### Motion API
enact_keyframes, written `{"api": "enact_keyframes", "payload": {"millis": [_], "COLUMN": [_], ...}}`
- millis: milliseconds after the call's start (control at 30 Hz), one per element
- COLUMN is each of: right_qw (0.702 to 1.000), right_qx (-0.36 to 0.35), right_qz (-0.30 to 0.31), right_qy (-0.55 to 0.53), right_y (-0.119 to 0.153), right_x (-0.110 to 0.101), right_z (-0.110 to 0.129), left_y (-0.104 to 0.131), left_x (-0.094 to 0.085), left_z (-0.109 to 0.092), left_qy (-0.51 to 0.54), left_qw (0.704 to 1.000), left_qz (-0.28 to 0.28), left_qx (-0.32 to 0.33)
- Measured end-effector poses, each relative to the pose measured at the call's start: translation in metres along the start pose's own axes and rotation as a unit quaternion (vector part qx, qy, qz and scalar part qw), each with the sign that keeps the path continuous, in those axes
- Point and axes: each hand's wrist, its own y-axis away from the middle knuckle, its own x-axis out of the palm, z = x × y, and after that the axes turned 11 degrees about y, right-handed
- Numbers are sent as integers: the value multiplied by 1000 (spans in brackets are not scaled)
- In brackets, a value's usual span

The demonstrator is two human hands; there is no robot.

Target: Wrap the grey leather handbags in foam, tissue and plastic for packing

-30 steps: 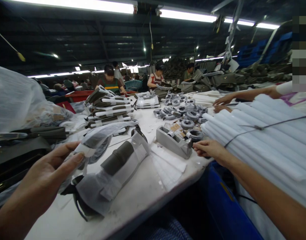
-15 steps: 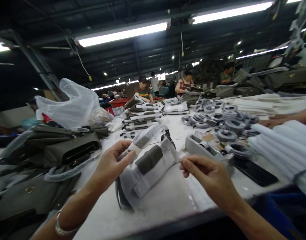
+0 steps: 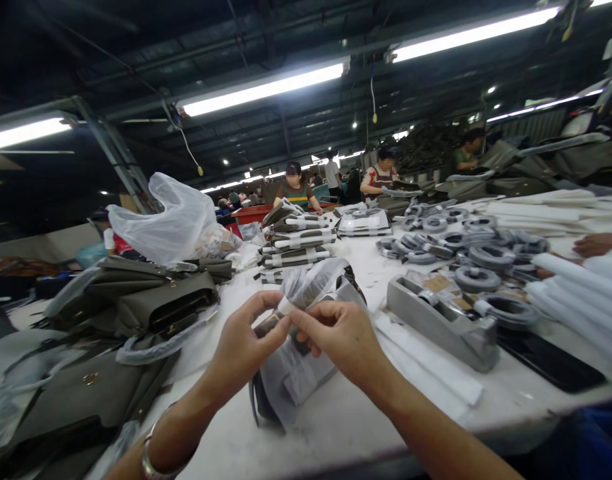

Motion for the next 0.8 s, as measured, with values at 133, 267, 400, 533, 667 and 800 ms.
{"api": "enact_keyframes", "payload": {"millis": [133, 267, 400, 533, 667, 800], "right_qw": [1000, 999, 996, 998, 989, 985], "right_qx": [15, -9, -18, -65, -148, -152], "right_qz": [0, -20, -52, -13, 17, -50], "right_qy": [-1, 40, 65, 12, 8, 64], "right_y": [0, 1, 2, 3, 7, 14], "right_x": [0, -2, -1, 3, 3, 4], "right_z": [-4, -5, -6, -14, -20, -15], "left_y": [0, -1, -1, 0, -1, -1], "left_x": [-3, -4, -3, -6, -11, -10], "left_z": [1, -2, -6, -6, -8, -12], "left_qy": [-8, 7, 47, 96, 144, 151], "left_qw": [1000, 999, 997, 989, 977, 975], "left_qz": [17, 24, 37, 60, 84, 83], "left_qx": [-17, -31, -55, -97, -137, -142]}}
